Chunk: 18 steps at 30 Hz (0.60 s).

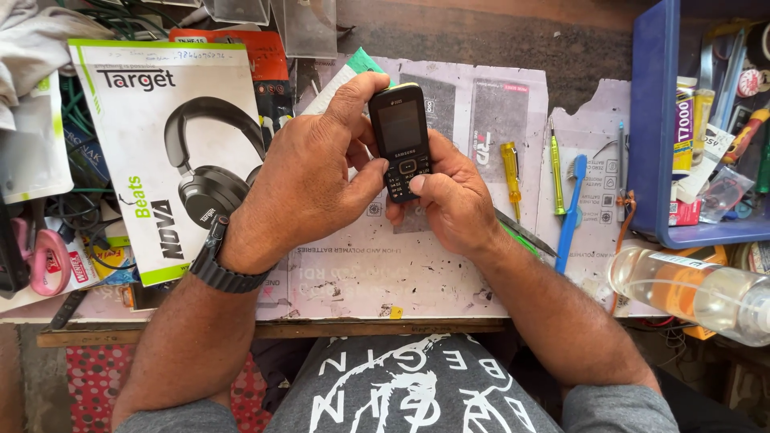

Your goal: The person uses a green pen-like tool to work on a small component, then assembles a yellow feature phone by inserting a SIM card and battery, closing the back cover, and testing the keypad. The phone is handed to another person at the end.

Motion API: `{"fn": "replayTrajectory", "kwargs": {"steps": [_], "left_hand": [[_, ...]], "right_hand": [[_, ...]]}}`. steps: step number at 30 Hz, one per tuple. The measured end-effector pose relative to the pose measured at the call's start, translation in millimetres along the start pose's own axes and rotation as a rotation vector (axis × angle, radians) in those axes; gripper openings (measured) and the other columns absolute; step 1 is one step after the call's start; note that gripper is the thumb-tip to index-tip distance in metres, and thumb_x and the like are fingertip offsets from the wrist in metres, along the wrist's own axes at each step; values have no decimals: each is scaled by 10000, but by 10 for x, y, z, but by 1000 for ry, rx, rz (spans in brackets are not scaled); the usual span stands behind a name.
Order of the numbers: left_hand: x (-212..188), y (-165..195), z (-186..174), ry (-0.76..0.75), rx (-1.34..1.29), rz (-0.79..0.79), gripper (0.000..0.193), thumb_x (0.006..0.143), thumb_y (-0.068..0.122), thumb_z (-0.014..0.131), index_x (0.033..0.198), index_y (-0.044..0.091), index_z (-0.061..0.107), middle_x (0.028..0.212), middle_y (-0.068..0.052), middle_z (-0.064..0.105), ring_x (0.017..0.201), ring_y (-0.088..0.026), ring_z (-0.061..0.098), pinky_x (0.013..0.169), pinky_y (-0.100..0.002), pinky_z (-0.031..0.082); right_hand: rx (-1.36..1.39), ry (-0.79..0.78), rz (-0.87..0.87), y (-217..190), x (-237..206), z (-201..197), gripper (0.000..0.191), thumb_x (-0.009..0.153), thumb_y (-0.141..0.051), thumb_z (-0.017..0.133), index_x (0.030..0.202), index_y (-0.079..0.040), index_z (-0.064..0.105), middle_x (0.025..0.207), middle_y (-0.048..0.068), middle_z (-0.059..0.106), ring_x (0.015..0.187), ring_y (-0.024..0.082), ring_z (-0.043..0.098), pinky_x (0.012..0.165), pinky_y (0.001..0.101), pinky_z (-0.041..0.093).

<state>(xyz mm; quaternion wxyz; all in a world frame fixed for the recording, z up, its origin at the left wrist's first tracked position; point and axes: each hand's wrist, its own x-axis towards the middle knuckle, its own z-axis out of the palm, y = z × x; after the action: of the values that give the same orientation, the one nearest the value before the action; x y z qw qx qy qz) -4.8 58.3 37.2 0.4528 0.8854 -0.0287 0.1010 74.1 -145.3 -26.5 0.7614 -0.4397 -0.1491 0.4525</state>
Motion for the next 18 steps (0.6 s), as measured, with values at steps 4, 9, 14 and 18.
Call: {"fn": "replayTrajectory", "kwargs": {"steps": [4,9,14,18], "left_hand": [[5,-13,2,5,-25,23,697,883,54,738,1485,16,389,962,-129,774,771,-184,785,592,-281,609],[13,-23,-1,9,-40,18,702,879,49,747,1483,11,391,954,-135,772,781,-188,787,591,-279,607],[19,-27,-2,1,-43,6,699,881,50,751,1481,12,393,945,-130,774,779,-186,788,585,-279,604],[21,-26,2,9,-45,25,704,881,46,747,1484,11,385,950,-132,773,769,-185,784,586,-283,604]], "right_hand": [[13,0,2,-33,6,5,509,896,-40,502,1400,32,498,1084,144,650,839,240,695,738,396,605],[11,8,-10,-38,14,-5,512,889,-50,503,1392,47,513,1078,148,652,847,242,697,749,390,606],[-24,11,-15,-42,14,-7,527,882,-62,504,1397,48,516,1098,150,657,869,232,694,782,378,609],[-38,15,-19,-47,9,-8,537,872,-58,506,1399,51,516,1107,151,656,886,227,695,794,381,616]]}}
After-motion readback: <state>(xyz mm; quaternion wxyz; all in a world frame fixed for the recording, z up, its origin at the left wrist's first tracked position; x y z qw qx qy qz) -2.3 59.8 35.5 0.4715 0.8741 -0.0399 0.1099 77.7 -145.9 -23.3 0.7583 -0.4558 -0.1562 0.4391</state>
